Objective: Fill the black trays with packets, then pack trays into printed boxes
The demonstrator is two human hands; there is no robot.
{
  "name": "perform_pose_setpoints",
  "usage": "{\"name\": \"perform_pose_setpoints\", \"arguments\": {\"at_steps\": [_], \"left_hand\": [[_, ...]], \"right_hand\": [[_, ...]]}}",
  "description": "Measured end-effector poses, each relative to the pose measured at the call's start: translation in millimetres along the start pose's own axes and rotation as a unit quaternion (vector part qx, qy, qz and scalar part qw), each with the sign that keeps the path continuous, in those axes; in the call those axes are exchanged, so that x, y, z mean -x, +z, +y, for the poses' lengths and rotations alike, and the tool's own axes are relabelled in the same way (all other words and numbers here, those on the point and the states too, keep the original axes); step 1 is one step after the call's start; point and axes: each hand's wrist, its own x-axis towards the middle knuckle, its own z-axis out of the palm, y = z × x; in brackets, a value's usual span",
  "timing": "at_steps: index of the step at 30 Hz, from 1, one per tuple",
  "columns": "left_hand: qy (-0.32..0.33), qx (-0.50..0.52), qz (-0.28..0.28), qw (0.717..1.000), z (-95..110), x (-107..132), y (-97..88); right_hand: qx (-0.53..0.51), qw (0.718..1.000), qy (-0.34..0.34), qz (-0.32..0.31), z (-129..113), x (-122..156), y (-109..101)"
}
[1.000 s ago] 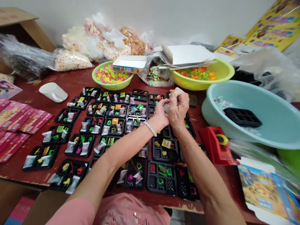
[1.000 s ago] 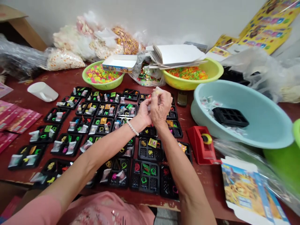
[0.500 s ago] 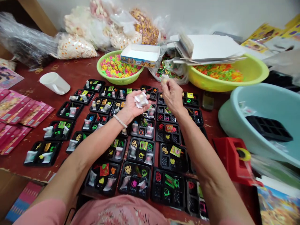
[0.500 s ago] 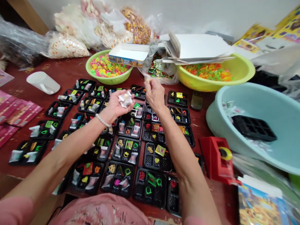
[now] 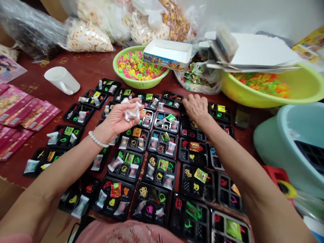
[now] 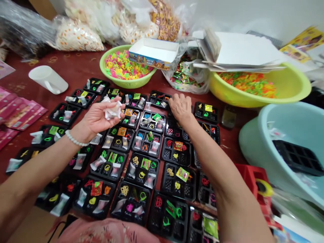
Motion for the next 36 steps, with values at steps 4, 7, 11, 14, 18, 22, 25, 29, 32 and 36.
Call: {"name": "perform_pose_setpoints", "arguments": {"at_steps": [4, 7, 11, 14, 18, 22, 25, 29, 32, 36], "left_hand": [[-0.016, -0.009, 0.008, 1.0, -2, 1, -15.9], [-0.017, -0.021, 0.019, 0.999, -3, 4, -20.8], [-0.015, -0.035, 0.033, 0.999, -3, 10, -21.7], [-0.027, -0.038, 0.04, 0.998, -6, 13, -22.4], [-0.036, -0.033, 0.035, 0.998, -9, 16, -25.0], [-0.037, -0.022, 0.044, 0.998, -9, 18, -29.3], [-0.043, -0.013, 0.046, 0.998, -7, 18, -33.4], [-0.045, -0.001, 0.032, 0.998, -6, 17, -38.3], [-0.044, 0.007, 0.022, 0.999, -5, 16, -41.9], [-0.039, 0.019, 0.018, 0.999, -2, 17, -48.3]], "right_hand": [[-0.141, 0.983, 0.098, 0.063, 6, -8, -3], [-0.259, 0.955, 0.123, 0.072, 20, -11, -11], [-0.365, 0.917, 0.159, 0.008, 45, 1, -22], [-0.365, 0.913, 0.172, -0.055, 53, 11, -22], [-0.3, 0.939, 0.137, -0.096, 51, 11, -17], [-0.238, 0.959, 0.129, -0.083, 43, 5, -21], [-0.197, 0.972, 0.123, -0.04, 22, -2, -29], [-0.141, 0.99, 0.022, -0.017, -26, -23, -31], [-0.09, 0.994, -0.011, -0.064, -56, -41, -25], [-0.07, 0.993, -0.006, -0.098, -70, -53, -16]]}}
